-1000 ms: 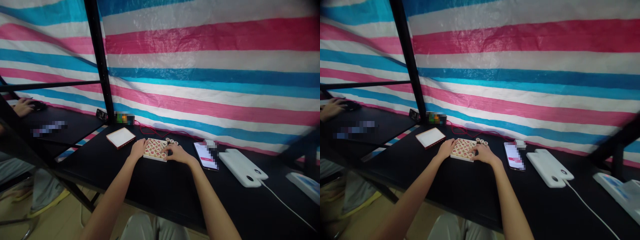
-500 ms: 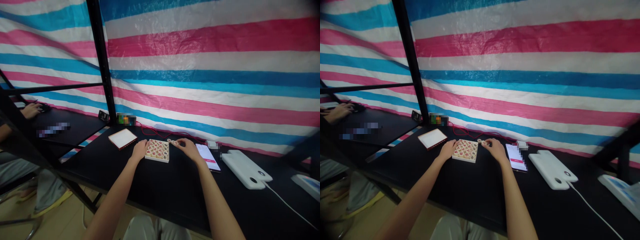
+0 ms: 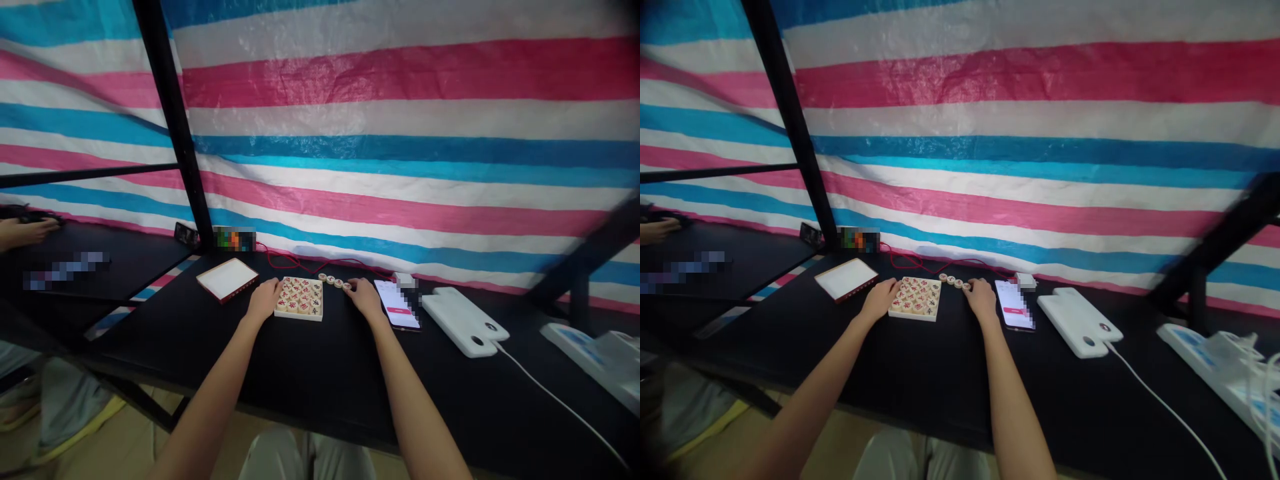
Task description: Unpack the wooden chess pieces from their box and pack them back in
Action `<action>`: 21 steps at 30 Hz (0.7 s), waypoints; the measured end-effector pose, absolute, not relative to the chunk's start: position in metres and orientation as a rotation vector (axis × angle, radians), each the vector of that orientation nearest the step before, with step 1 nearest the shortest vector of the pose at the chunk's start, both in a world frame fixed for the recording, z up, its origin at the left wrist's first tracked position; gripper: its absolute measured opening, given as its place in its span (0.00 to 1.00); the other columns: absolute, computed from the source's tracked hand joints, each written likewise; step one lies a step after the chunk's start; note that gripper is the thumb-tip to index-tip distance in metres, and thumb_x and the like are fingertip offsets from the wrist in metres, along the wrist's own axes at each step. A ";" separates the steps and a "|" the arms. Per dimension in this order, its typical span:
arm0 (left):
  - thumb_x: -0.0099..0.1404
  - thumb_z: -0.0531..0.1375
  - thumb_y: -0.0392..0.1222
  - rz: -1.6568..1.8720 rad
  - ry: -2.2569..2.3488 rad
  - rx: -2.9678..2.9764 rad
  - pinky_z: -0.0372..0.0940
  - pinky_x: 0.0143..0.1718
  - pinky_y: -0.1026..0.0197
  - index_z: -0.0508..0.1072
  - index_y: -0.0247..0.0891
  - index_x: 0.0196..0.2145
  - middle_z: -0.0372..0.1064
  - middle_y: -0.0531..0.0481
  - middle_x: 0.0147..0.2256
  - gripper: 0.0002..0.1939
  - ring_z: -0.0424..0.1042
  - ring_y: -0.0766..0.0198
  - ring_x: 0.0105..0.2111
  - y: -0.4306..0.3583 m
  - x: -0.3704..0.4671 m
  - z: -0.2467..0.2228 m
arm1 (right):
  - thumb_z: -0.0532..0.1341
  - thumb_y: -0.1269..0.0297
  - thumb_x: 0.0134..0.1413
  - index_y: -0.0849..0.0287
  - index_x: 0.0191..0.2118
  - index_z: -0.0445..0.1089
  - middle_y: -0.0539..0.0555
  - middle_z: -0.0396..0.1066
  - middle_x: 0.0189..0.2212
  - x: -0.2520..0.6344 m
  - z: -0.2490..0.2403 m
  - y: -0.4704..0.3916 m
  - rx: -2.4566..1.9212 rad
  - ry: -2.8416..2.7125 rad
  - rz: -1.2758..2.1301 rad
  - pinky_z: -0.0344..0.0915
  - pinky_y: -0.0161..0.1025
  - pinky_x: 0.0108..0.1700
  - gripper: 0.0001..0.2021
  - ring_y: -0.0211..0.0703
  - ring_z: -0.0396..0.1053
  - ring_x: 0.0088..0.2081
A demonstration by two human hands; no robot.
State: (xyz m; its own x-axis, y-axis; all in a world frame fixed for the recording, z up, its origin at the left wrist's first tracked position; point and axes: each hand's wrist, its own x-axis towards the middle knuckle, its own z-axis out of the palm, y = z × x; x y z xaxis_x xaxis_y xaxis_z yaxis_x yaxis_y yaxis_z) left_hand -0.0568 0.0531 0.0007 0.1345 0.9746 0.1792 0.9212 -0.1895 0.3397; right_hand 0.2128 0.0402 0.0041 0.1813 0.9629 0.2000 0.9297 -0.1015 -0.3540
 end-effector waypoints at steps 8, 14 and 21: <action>0.65 0.39 0.50 0.565 1.890 2.246 0.54 0.31 0.65 0.66 0.38 0.34 0.68 0.46 0.36 0.20 0.67 0.63 0.35 0.053 -0.058 0.000 | 0.54 0.61 0.51 0.53 0.47 0.63 0.55 0.63 0.41 0.190 0.025 0.027 -1.923 -1.821 -0.086 0.53 0.39 0.38 0.16 0.46 0.59 0.43; 0.65 0.39 0.50 0.562 1.904 2.262 0.54 0.31 0.65 0.66 0.38 0.33 0.69 0.46 0.36 0.21 0.67 0.64 0.35 0.053 -0.057 -0.001 | 0.58 0.59 0.48 0.49 0.40 0.68 0.52 0.63 0.39 0.146 0.040 0.012 -1.491 -2.333 0.039 0.49 0.42 0.43 0.11 0.44 0.56 0.43; 0.65 0.39 0.49 0.553 1.908 2.256 0.54 0.30 0.65 0.66 0.38 0.33 0.69 0.47 0.35 0.19 0.67 0.63 0.34 0.052 -0.057 0.000 | 0.57 0.66 0.47 0.45 0.44 0.67 0.50 0.63 0.38 0.143 0.037 0.011 -1.339 -2.455 0.255 0.49 0.42 0.45 0.16 0.43 0.56 0.44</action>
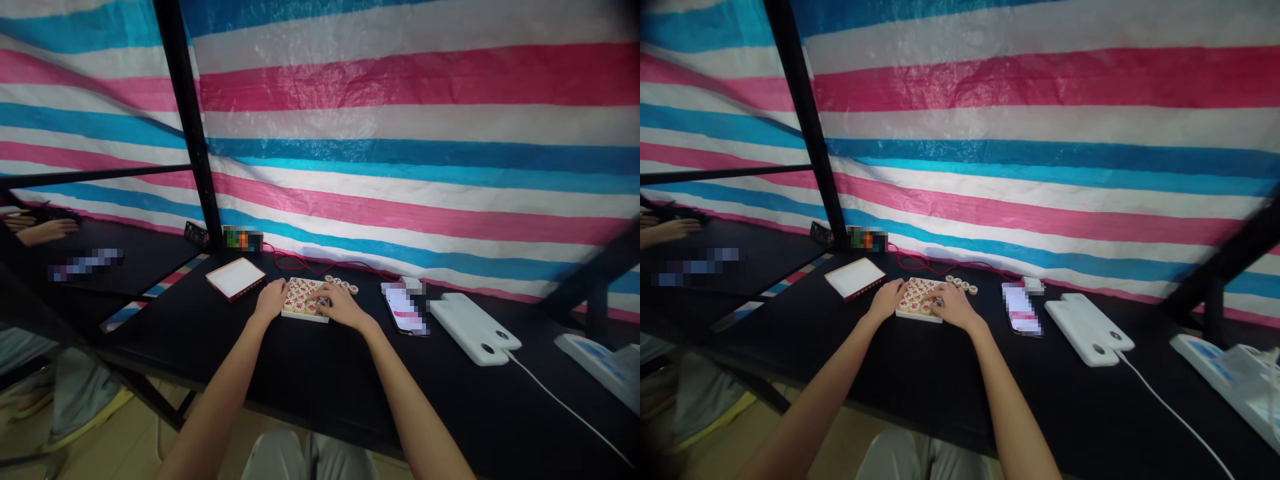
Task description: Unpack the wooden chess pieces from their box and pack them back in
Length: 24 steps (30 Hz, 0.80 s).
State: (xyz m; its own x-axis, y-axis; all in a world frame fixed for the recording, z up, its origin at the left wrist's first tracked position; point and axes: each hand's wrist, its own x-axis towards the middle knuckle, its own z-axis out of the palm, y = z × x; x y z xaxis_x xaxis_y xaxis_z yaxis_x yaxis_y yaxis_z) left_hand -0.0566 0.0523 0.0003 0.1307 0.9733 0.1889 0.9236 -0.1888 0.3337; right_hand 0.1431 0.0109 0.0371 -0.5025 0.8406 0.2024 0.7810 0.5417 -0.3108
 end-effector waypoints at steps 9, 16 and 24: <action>0.65 0.41 0.44 0.566 1.902 2.274 0.53 0.30 0.65 0.66 0.39 0.33 0.69 0.47 0.35 0.16 0.67 0.63 0.33 0.052 -0.058 0.000 | 0.62 0.66 0.44 0.47 0.45 0.67 0.51 0.62 0.37 0.146 0.036 0.013 -1.233 -2.526 0.336 0.53 0.38 0.43 0.19 0.42 0.56 0.42; 0.65 0.41 0.45 0.554 1.899 2.241 0.55 0.34 0.65 0.66 0.39 0.34 0.69 0.47 0.37 0.16 0.67 0.63 0.37 0.051 -0.057 0.002 | 0.60 0.57 0.46 0.46 0.46 0.66 0.52 0.61 0.40 0.162 0.041 0.017 -1.202 -2.409 0.286 0.52 0.41 0.45 0.17 0.43 0.56 0.42; 0.65 0.41 0.45 0.572 1.874 2.270 0.55 0.33 0.65 0.66 0.38 0.34 0.69 0.47 0.36 0.16 0.67 0.63 0.36 0.051 -0.058 0.001 | 0.61 0.61 0.45 0.45 0.44 0.67 0.51 0.60 0.41 0.147 0.034 0.013 -1.174 -2.540 0.204 0.52 0.40 0.45 0.17 0.43 0.55 0.43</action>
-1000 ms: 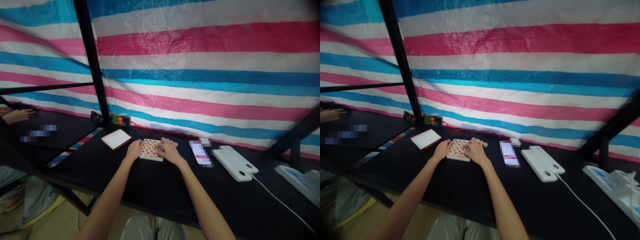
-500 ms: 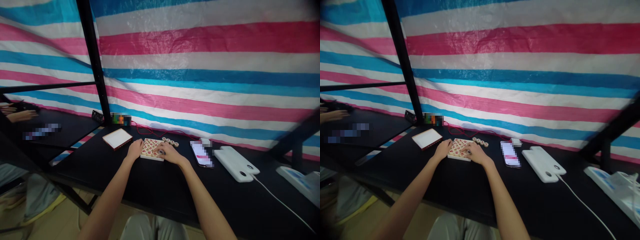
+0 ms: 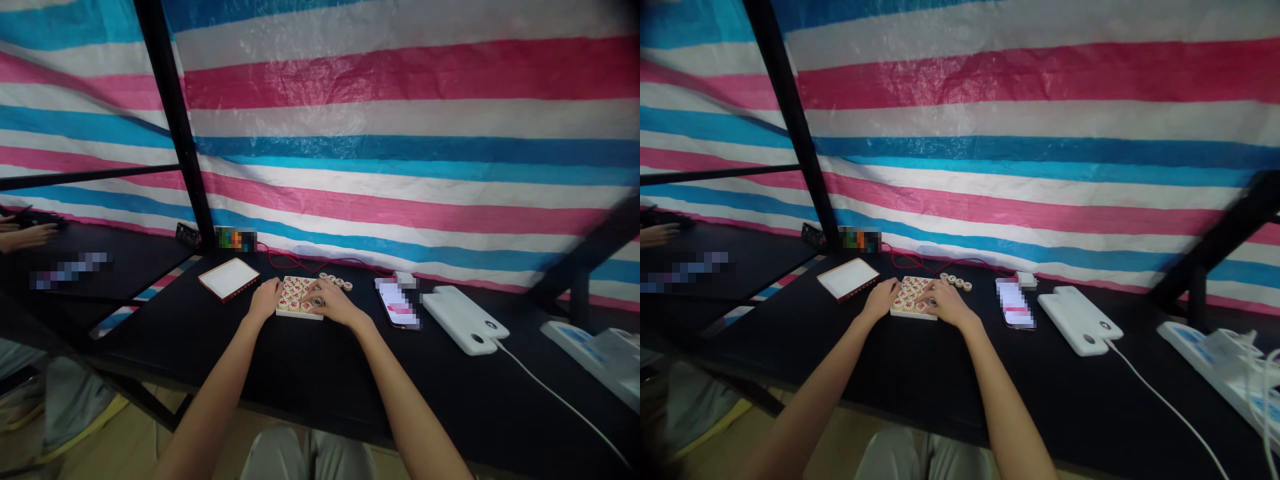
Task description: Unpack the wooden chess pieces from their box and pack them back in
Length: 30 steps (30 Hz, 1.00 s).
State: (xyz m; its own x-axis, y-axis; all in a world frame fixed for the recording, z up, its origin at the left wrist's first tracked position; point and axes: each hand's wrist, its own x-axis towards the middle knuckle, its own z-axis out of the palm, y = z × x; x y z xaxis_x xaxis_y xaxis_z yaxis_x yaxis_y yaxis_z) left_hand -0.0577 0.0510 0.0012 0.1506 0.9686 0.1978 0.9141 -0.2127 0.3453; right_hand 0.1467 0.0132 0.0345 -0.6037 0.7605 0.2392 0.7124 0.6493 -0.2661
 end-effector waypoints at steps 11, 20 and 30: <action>0.64 0.42 0.45 0.575 1.879 2.253 0.55 0.31 0.65 0.66 0.39 0.33 0.69 0.46 0.36 0.15 0.67 0.63 0.35 0.051 -0.058 0.002 | 0.57 0.57 0.48 0.54 0.38 0.68 0.52 0.64 0.37 0.197 0.036 0.022 -1.620 -2.092 0.091 0.55 0.39 0.38 0.12 0.43 0.59 0.39; 0.64 0.42 0.44 0.590 1.869 2.266 0.54 0.31 0.65 0.66 0.39 0.32 0.69 0.47 0.35 0.15 0.67 0.63 0.34 0.052 -0.058 0.001 | 0.61 0.59 0.42 0.47 0.39 0.68 0.53 0.64 0.37 0.225 0.020 0.026 -1.784 -2.071 -0.066 0.54 0.45 0.37 0.13 0.52 0.58 0.41; 0.64 0.42 0.45 0.550 1.882 2.250 0.55 0.33 0.65 0.66 0.38 0.33 0.69 0.46 0.36 0.16 0.67 0.63 0.36 0.050 -0.057 0.003 | 0.57 0.61 0.48 0.51 0.40 0.68 0.51 0.63 0.38 0.166 0.038 0.015 -1.463 -2.273 0.015 0.52 0.39 0.40 0.11 0.42 0.57 0.40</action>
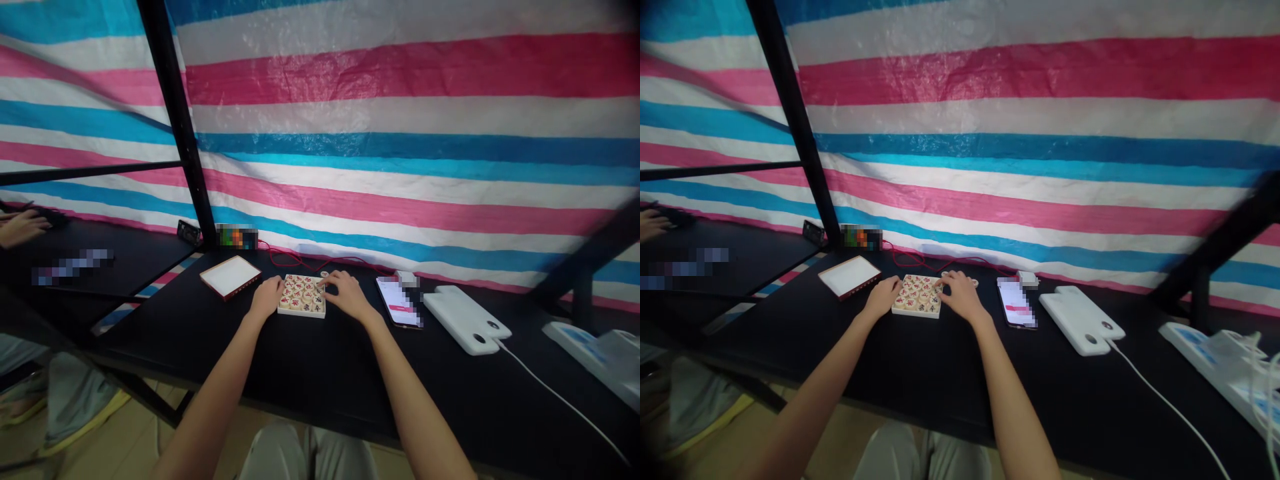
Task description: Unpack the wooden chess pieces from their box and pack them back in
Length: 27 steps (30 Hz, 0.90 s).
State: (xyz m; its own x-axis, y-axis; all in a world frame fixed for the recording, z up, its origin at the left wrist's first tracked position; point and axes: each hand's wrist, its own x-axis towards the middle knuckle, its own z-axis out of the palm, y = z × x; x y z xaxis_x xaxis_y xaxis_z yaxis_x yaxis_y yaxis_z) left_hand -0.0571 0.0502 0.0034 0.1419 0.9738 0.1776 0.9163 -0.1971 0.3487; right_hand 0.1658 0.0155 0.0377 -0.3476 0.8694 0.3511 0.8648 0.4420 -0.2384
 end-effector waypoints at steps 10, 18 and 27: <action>0.64 0.42 0.45 0.555 1.884 2.266 0.55 0.31 0.65 0.66 0.38 0.32 0.69 0.46 0.35 0.16 0.67 0.63 0.34 0.051 -0.057 0.003 | 0.58 0.59 0.48 0.55 0.39 0.65 0.53 0.62 0.37 0.140 0.026 0.012 -1.388 -2.399 -0.034 0.51 0.41 0.43 0.11 0.45 0.55 0.43; 0.64 0.42 0.45 0.538 1.902 2.245 0.55 0.32 0.65 0.66 0.38 0.34 0.68 0.47 0.36 0.16 0.67 0.63 0.35 0.048 -0.056 0.006 | 0.59 0.56 0.45 0.56 0.37 0.66 0.53 0.60 0.38 0.138 0.023 0.014 -1.401 -2.386 0.046 0.52 0.41 0.42 0.13 0.44 0.55 0.42; 0.64 0.42 0.45 0.558 1.883 2.244 0.55 0.32 0.65 0.66 0.38 0.33 0.68 0.47 0.37 0.16 0.67 0.62 0.36 0.051 -0.058 0.002 | 0.53 0.53 0.50 0.54 0.38 0.67 0.55 0.61 0.39 0.182 0.026 0.026 -1.773 -1.877 -0.205 0.51 0.41 0.37 0.14 0.47 0.55 0.41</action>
State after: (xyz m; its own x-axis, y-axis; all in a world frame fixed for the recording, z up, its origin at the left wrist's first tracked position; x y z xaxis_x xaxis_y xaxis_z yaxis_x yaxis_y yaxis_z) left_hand -0.0576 0.0507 0.0025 0.1377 0.9741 0.1793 0.9146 -0.1946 0.3545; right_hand 0.1820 0.0255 0.0261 0.0163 0.8771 0.4801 0.9601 0.1203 -0.2524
